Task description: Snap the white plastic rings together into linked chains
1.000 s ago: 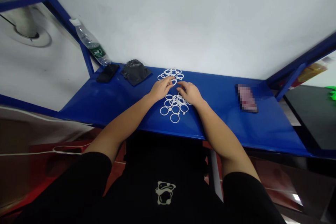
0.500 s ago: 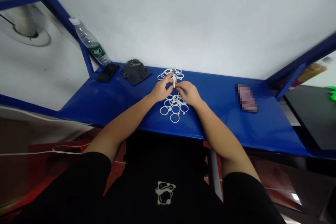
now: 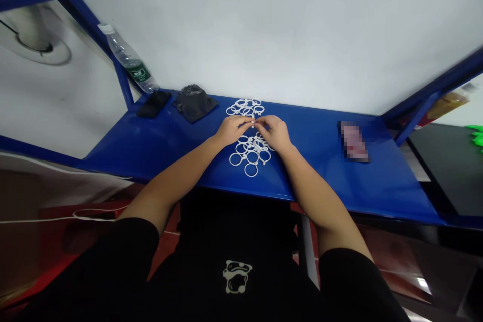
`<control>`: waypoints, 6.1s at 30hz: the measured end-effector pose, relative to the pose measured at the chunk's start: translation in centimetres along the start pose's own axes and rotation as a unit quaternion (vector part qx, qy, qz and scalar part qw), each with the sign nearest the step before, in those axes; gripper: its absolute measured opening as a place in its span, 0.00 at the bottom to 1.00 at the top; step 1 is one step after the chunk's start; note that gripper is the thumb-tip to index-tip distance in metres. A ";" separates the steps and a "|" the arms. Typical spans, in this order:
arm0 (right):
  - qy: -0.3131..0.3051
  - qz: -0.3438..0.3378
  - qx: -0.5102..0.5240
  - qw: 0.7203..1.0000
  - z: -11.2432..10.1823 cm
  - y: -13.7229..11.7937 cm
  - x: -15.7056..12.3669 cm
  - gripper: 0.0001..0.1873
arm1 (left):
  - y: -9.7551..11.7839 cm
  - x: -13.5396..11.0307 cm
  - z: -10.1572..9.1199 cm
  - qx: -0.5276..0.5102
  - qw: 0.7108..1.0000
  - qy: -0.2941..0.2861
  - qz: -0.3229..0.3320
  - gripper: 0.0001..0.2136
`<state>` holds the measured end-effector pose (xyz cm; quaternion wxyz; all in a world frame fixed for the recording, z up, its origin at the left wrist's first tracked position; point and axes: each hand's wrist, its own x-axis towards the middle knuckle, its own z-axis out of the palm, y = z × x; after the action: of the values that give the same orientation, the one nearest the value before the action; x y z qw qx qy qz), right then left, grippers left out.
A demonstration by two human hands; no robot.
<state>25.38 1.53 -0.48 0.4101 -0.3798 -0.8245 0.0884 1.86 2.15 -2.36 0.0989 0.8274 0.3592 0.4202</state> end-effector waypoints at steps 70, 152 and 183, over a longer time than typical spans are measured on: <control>-0.183 -0.012 0.033 0.982 0.7 0.8 0.2 0.13 | -4.8 -0.3 -0.5 0.142 0.964 0.049 -0.220 0.12; 0.008 0.063 0.044 0.997 -0.6 -2.7 0.4 0.07 | 1.5 -0.1 0.0 0.036 0.998 -0.016 -0.040 0.13; -0.128 0.047 -0.016 0.990 -0.1 0.4 0.4 0.07 | -4.2 -0.3 -0.3 0.146 0.968 0.016 -0.204 0.08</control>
<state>25.59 2.06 -0.36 0.2903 -0.4103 -0.8526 0.1429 -0.68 4.98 -4.30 0.0553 0.7354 0.5793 0.3472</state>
